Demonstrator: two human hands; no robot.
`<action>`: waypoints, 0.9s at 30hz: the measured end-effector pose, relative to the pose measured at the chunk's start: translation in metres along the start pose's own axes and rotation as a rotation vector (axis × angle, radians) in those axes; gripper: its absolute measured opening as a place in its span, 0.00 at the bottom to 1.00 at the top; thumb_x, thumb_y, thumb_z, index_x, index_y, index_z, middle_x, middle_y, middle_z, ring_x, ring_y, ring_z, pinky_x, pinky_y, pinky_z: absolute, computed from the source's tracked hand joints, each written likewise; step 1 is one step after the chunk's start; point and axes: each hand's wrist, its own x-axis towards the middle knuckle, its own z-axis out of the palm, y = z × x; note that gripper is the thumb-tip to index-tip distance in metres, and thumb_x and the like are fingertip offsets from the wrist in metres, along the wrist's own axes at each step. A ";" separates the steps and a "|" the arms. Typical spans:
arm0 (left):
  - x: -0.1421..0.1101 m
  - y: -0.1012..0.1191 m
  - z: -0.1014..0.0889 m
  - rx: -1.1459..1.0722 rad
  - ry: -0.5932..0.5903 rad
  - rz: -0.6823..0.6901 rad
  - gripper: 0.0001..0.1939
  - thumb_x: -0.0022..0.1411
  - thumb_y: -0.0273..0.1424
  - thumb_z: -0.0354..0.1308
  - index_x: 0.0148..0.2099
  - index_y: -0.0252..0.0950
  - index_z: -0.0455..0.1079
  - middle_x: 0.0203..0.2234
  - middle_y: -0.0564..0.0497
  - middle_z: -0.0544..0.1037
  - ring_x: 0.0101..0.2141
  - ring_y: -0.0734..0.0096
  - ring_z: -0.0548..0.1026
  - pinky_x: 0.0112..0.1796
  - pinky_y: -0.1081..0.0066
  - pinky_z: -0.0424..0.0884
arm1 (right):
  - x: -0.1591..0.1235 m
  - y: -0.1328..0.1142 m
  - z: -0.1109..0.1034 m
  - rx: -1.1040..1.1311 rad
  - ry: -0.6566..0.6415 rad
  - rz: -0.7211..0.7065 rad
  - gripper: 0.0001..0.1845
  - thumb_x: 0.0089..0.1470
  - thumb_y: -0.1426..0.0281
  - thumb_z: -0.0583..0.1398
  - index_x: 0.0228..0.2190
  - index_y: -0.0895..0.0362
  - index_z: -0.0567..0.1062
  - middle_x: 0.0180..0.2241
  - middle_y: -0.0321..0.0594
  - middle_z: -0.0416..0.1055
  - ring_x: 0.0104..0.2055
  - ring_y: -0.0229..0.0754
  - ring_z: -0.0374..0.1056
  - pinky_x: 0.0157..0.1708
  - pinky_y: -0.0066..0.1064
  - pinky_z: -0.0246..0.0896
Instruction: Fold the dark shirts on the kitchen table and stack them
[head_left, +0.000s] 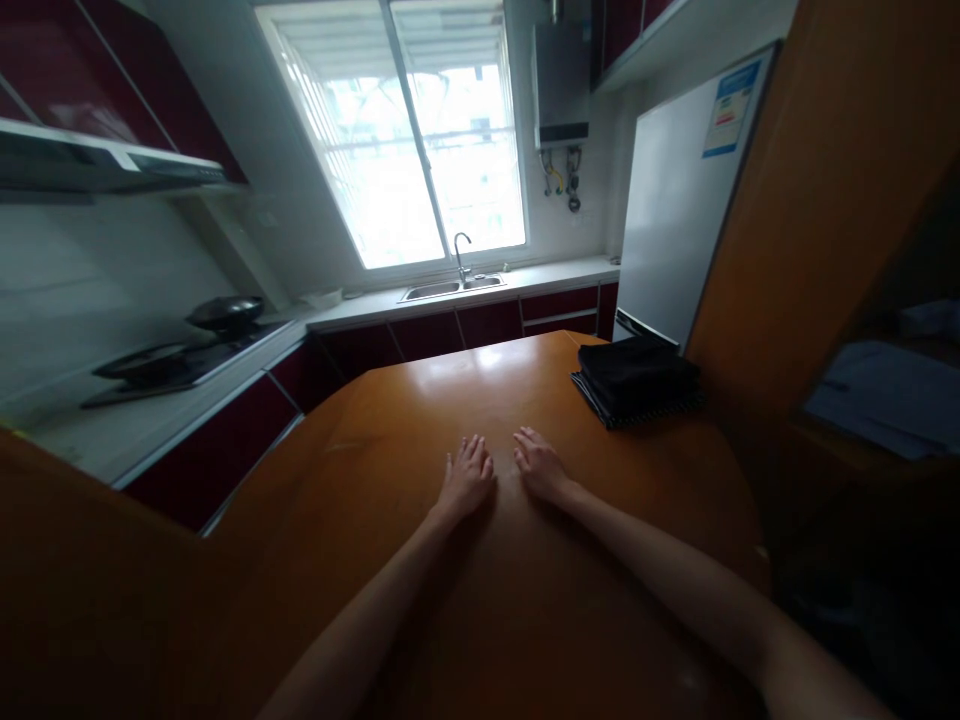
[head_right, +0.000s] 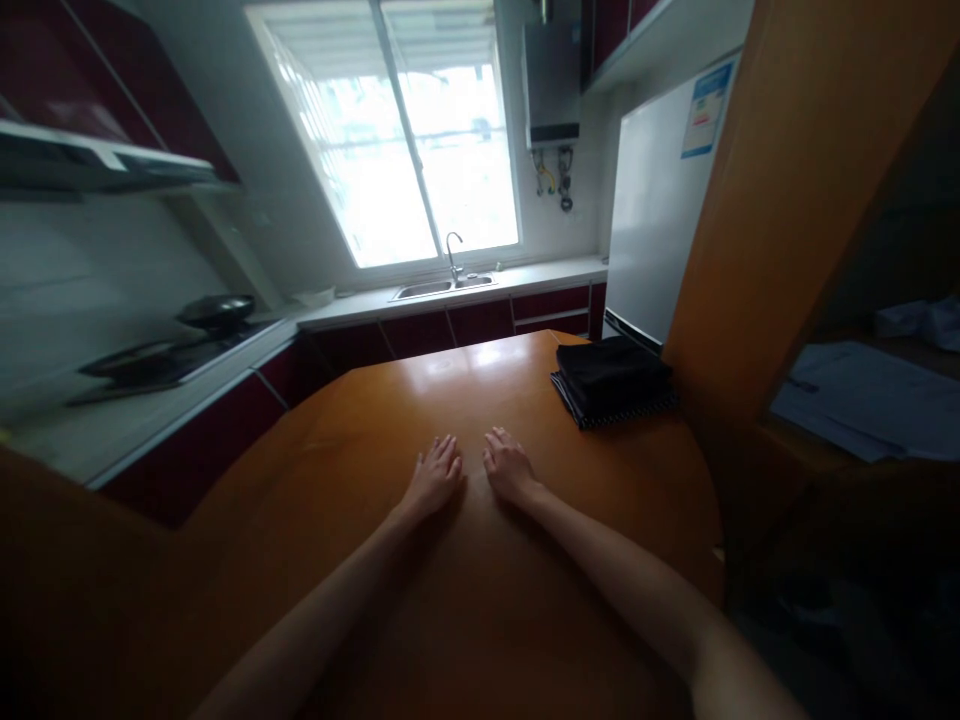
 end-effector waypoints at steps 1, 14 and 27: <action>-0.007 -0.002 0.000 0.006 -0.014 0.000 0.29 0.73 0.35 0.38 0.72 0.34 0.54 0.71 0.41 0.52 0.71 0.54 0.46 0.65 0.42 0.46 | -0.002 -0.005 0.005 -0.022 -0.029 0.017 0.26 0.65 0.66 0.51 0.60 0.62 0.70 0.66 0.54 0.60 0.69 0.49 0.54 0.67 0.44 0.46; -0.040 -0.003 0.004 0.099 -0.051 0.122 0.30 0.72 0.36 0.40 0.73 0.38 0.53 0.72 0.45 0.51 0.71 0.55 0.47 0.67 0.46 0.44 | -0.028 -0.034 0.007 -0.260 -0.258 -0.098 0.30 0.67 0.62 0.48 0.66 0.59 0.62 0.70 0.52 0.50 0.73 0.50 0.44 0.69 0.48 0.35; -0.041 -0.001 0.004 0.052 -0.063 0.108 0.30 0.73 0.43 0.40 0.73 0.43 0.52 0.72 0.48 0.50 0.71 0.56 0.46 0.67 0.48 0.41 | -0.026 -0.029 0.009 -0.288 -0.299 -0.131 0.31 0.66 0.61 0.49 0.67 0.59 0.60 0.71 0.51 0.48 0.73 0.51 0.41 0.70 0.50 0.33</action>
